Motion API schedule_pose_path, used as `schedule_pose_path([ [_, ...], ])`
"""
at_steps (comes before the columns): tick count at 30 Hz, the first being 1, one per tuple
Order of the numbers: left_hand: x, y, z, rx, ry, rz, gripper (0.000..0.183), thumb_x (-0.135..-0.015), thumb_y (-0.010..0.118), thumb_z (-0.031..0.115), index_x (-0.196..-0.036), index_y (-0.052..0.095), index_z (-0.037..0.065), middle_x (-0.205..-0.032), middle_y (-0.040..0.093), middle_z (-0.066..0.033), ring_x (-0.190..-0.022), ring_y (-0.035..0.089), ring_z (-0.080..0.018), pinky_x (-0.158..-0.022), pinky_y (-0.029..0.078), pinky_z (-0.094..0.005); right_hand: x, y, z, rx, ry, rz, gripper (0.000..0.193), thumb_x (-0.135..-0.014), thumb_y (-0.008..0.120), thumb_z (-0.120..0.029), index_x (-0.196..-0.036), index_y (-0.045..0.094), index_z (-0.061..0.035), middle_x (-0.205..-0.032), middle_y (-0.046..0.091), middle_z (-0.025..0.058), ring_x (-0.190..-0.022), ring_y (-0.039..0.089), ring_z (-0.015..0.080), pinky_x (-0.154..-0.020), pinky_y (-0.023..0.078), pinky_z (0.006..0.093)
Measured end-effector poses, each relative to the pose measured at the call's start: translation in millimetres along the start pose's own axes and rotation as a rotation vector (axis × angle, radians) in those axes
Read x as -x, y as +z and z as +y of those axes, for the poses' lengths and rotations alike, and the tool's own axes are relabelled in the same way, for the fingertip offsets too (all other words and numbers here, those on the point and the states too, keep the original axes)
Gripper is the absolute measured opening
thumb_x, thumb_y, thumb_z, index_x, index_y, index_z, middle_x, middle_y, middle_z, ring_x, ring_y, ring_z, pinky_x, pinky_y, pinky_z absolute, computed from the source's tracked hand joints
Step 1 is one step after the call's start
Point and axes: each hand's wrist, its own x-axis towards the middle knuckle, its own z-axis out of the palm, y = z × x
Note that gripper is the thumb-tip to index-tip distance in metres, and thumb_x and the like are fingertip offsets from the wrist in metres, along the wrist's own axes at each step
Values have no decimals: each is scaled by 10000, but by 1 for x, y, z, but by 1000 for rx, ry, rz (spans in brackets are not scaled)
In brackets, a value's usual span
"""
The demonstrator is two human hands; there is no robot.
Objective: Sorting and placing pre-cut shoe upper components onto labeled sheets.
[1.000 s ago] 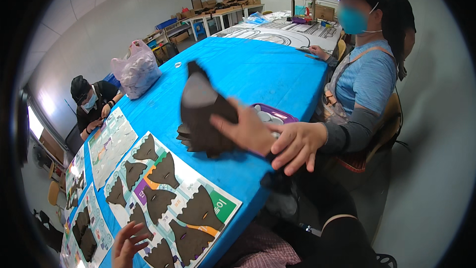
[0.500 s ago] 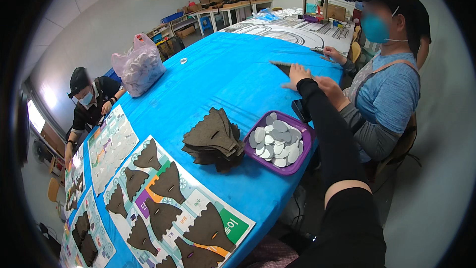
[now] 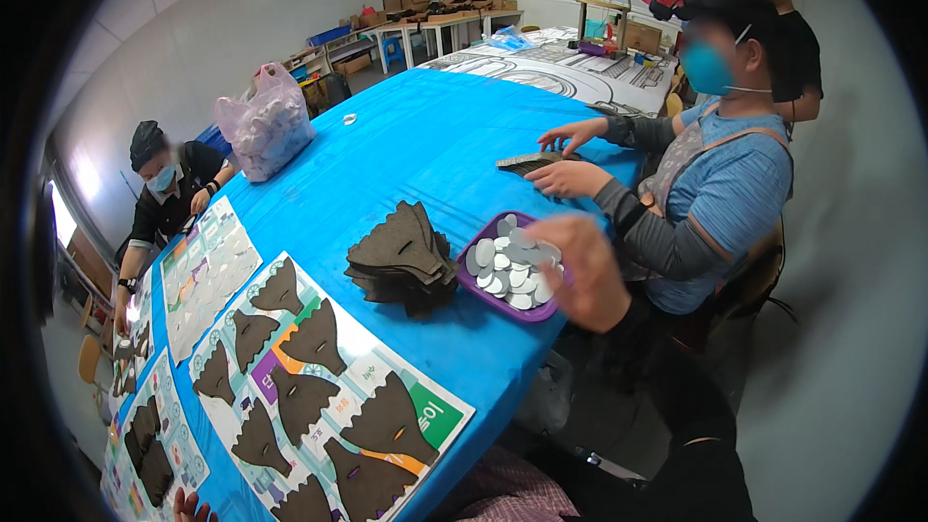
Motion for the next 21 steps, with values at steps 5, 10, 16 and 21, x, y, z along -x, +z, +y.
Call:
schedule_pose_path([
  [5, 21, -12, -25, -87, -12, 30, 476, -1027, 455, 256, -1414, 380, -12, -1350, 494, -182, -1192, 523, -289, -1033, 416, -421, 73, 65, -45, -307, 235, -111, 208, -920, 538, -75, -1114, 588, -18, -1005, 623, 112, -928, 607, 277, -822, 468, 360],
  [10, 42, -51, -81, -460, -35, 114, 431, -1029, 460, 274, -1345, 462, -19, -1270, 550, -161, -1085, 580, -240, -933, 475, -359, 109, 115, -61, -767, 662, -89, 192, -876, 417, 0, -955, 592, -10, -886, 609, 93, -734, 593, 171, -674, 480, 299],
  [16, 56, -110, -155, -497, -163, 295, 372, -1009, 492, 306, -1149, 585, -26, -993, 654, -116, -850, 621, -200, -752, 498, -324, 95, 136, -65, -651, 647, -196, 138, -797, 434, 35, -801, 566, -7, -729, 587, 108, -659, 590, 209, -609, 471, 331],
  [21, 49, -95, -168, -533, -78, 601, 365, -1003, 492, 314, -988, 644, -18, -836, 659, -95, -712, 603, -181, -668, 489, -324, 101, 140, -69, -479, 593, -242, 103, -783, 465, 8, -764, 559, -27, -698, 584, 117, -636, 587, 273, -589, 464, 372],
])
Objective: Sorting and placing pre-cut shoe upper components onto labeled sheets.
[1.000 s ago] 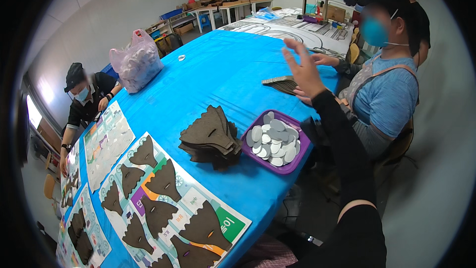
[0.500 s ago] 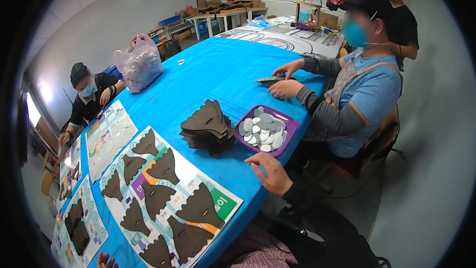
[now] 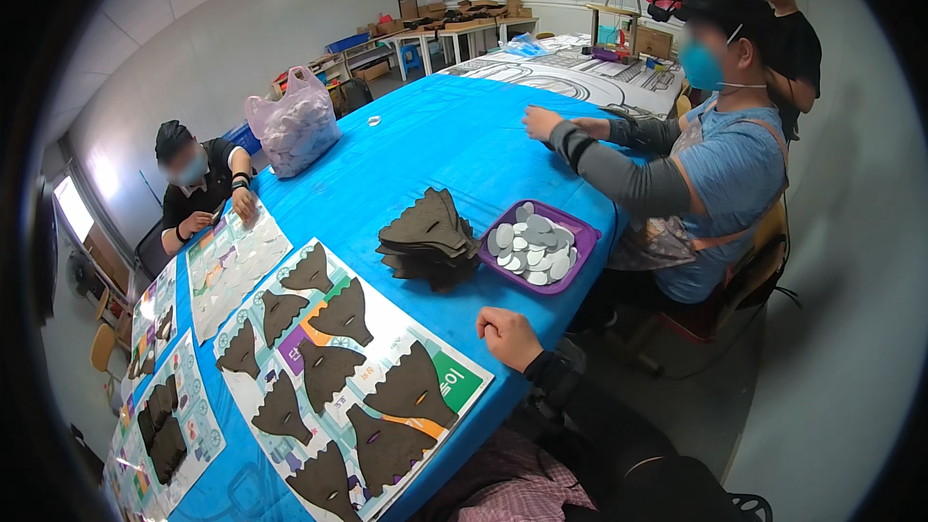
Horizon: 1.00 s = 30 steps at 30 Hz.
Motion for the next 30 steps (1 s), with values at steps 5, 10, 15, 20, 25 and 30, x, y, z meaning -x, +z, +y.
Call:
schedule_pose_path([
  [5, 0, 1, -7, -104, 114, 60, 348, -993, 511, 299, -944, 649, -16, -782, 660, -97, -651, 585, -185, -623, 482, -332, 1, 3, -1, 48, -22, 69, 83, -776, 483, -7, -748, 552, -42, -709, 586, 120, -662, 590, 309, -608, 467, 404],
  [10, -2, 3, -10, -132, 145, 67, 340, -987, 525, 292, -919, 658, -13, -776, 666, -102, -650, 591, -192, -618, 484, -337, 1, 6, 3, 144, -115, 69, 73, -778, 497, -25, -747, 554, -58, -710, 584, 107, -688, 595, 311, -620, 474, 407],
  [15, -1, 3, -7, -138, 149, 79, 344, -985, 529, 295, -906, 661, -12, -775, 670, -108, -650, 596, -202, -619, 486, -342, 1, 7, -1, 224, -171, 32, 73, -783, 500, -30, -743, 544, -72, -703, 574, 95, -695, 593, 301, -617, 470, 415],
  [20, 4, 4, -2, -107, 156, 71, 346, -980, 537, 299, -904, 659, -16, -793, 675, -115, -686, 603, -217, -650, 487, -352, 0, 7, -3, 225, -193, 48, 75, -756, 497, -10, -721, 539, -61, -686, 567, 95, -673, 584, 304, -600, 462, 410],
  [25, 7, 3, 6, -179, 153, 69, 347, -978, 540, 301, -901, 661, -15, -804, 676, -120, -711, 607, -225, -672, 486, -358, 0, 7, -6, 232, -186, 40, 75, -754, 494, -9, -721, 537, -60, -686, 566, 94, -675, 584, 302, -600, 460, 411],
  [30, 9, 4, 9, -166, 160, 56, 343, -978, 540, 299, -907, 663, -14, -810, 679, -123, -711, 610, -235, -683, 485, -365, 0, 6, -6, 249, -162, 9, 68, -781, 499, -31, -734, 533, -67, -697, 567, 97, -704, 599, 304, -625, 470, 414],
])
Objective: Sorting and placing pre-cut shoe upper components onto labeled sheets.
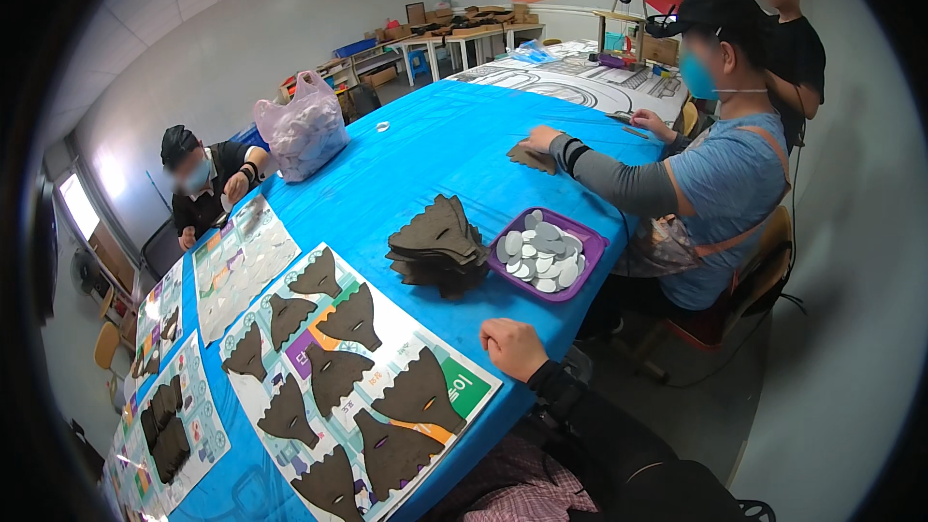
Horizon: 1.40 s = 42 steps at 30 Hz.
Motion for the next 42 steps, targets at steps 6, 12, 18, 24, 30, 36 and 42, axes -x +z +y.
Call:
schedule_pose_path([
  [6, 0, 1, -1, 16, -13, 9, 338, -978, 541, 293, -908, 659, -16, -812, 680, -122, -711, 612, -240, -683, 482, -374, -1, 0, -1, 11, 2, -5, 72, -780, 506, -34, -724, 534, -68, -695, 568, 96, -705, 602, 301, -623, 471, 415],
  [12, -3, 2, -12, 24, 14, 20, 340, -981, 536, 286, -898, 652, -23, -807, 670, -129, -719, 602, -240, -687, 476, -373, -1, 1, -1, 36, 5, -8, 68, -781, 513, -38, -725, 535, -69, -690, 568, 97, -704, 604, 300, -623, 472, 416],
  [18, 1, 4, 4, 58, -29, 4, 347, -983, 535, 292, -897, 651, -23, -801, 665, -122, -716, 597, -230, -684, 476, -364, 0, -2, 0, 42, 8, -2, 65, -782, 514, -42, -727, 534, -69, -690, 570, 95, -702, 605, 301, -618, 471, 418],
  [24, 2, -3, -4, 40, -60, 38, 338, -982, 534, 285, -893, 646, -21, -789, 661, -119, -694, 590, -228, -664, 472, -354, -6, 8, -2, -28, -22, -18, 62, -774, 516, -43, -722, 537, -72, -693, 574, 97, -701, 602, 304, -620, 471, 419],
  [30, 0, 5, 7, 56, -51, -2, 339, -976, 529, 288, -889, 644, -19, -776, 652, -109, -708, 593, -220, -676, 470, -356, 0, 3, 3, 55, 16, -5, 70, -758, 526, -45, -706, 555, -81, -677, 574, 96, -691, 605, 300, -602, 468, 426],
  [36, 2, 4, 2, 94, -54, 24, 330, -978, 525, 284, -891, 636, -14, -761, 642, -102, -697, 591, -207, -670, 476, -348, -2, 3, -1, 56, 7, 2, 87, -771, 517, -39, -700, 550, -78, -671, 577, 90, -683, 605, 294, -597, 465, 426],
  [42, 0, -2, -13, 128, -5, -12, 241, -966, 533, 212, -945, 628, -8, -815, 644, -107, -717, 598, -193, -660, 484, -329, 5, 4, -1, 63, 18, -6, 87, -777, 515, -42, -707, 553, -78, -687, 584, 92, -696, 608, 297, -607, 467, 425],
])
